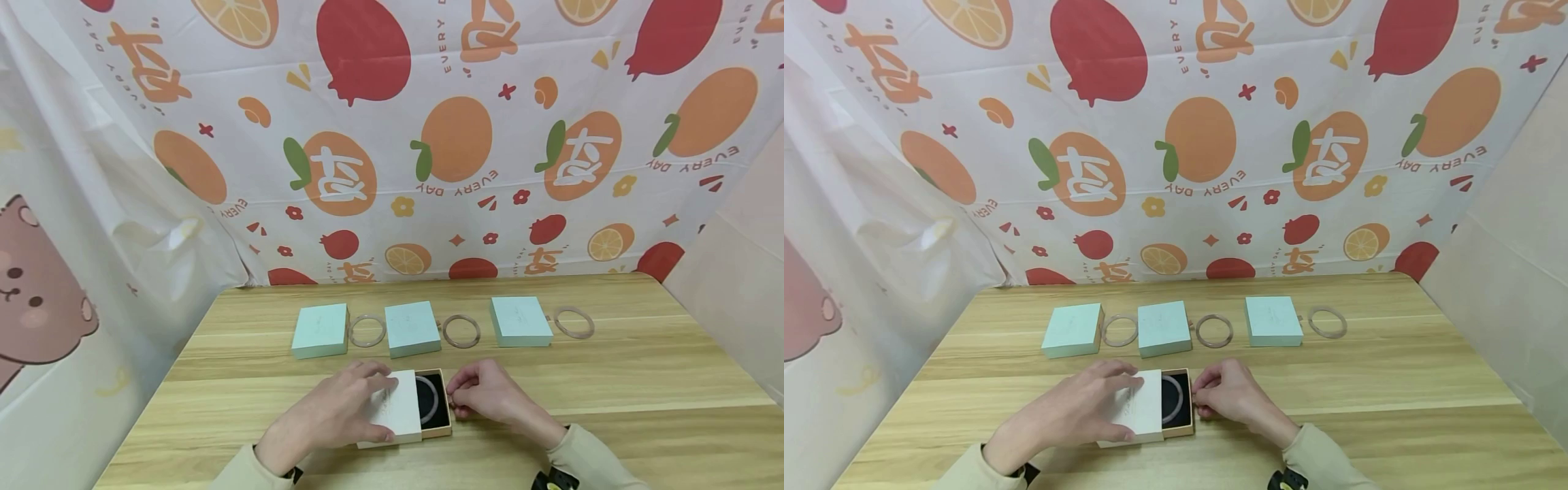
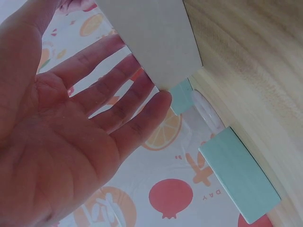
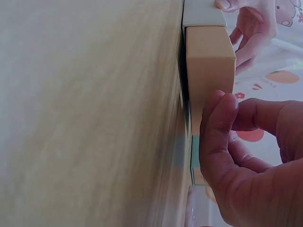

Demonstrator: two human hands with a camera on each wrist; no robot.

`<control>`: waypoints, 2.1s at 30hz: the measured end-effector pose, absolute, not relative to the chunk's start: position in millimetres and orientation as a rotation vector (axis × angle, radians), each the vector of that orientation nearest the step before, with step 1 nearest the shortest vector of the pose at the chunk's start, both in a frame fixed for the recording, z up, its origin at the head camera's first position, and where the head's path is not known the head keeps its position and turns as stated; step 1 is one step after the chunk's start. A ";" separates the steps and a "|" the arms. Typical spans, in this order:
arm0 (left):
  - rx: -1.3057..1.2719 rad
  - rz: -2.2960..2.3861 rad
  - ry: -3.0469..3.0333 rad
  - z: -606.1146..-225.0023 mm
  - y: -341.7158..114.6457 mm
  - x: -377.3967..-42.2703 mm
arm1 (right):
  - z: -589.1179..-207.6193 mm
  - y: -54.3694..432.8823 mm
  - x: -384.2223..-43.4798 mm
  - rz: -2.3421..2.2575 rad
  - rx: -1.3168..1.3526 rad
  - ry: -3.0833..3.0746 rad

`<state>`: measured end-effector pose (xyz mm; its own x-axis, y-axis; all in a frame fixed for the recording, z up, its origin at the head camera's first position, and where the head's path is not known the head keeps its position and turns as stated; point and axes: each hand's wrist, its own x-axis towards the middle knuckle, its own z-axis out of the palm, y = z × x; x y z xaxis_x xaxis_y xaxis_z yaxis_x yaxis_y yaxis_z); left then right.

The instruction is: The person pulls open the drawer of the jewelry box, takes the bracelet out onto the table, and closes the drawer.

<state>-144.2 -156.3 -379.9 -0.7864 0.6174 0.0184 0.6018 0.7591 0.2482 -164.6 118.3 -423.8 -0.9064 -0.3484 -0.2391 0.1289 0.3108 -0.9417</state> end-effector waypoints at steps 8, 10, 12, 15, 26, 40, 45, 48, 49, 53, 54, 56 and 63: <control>0.996 0.373 2.885 -380.5 -155.9 -143.8 | -424.9 122.1 -165.2 -1.617 -0.196 2.179; 0.995 0.373 2.883 -380.5 -155.8 -143.9 | -425.8 123.5 -165.3 -1.609 -0.188 2.188; 0.993 0.376 2.879 -380.4 -156.0 -143.8 | -426.6 125.2 -165.4 -1.607 -0.183 2.194; 0.991 0.377 2.875 -380.2 -156.3 -143.9 | -427.5 127.6 -165.8 -1.623 -0.190 2.180; 1.035 0.327 2.869 -379.9 -159.1 -147.4 | -426.1 130.3 -165.8 -1.647 -0.215 2.134; 0.964 0.363 2.849 -380.0 -171.3 -145.0 | -424.0 130.4 -165.9 -1.619 -0.274 2.129; 0.961 0.354 2.859 -379.1 -176.3 -142.7 | -414.5 124.6 -169.2 -1.450 -0.388 2.403; 0.975 0.347 2.869 -378.6 -179.2 -141.9 | -409.2 112.6 -172.2 -1.303 -0.548 2.607; 0.979 0.345 2.873 -378.7 -180.0 -141.7 | -408.6 107.7 -173.1 -1.262 -0.606 2.644; 0.987 0.365 2.878 -379.5 -181.8 -140.5 | -410.3 90.1 -174.8 -1.134 -0.778 2.729; 0.987 0.369 2.879 -379.8 -182.3 -140.2 | -411.2 86.9 -174.9 -1.117 -0.786 2.745; 0.988 0.378 2.882 -379.8 -183.7 -139.3 | -413.0 82.2 -174.6 -1.098 -0.778 2.786; 0.982 0.373 2.902 -381.3 -187.5 -137.8 | -416.6 76.5 -173.2 -1.103 -0.756 2.828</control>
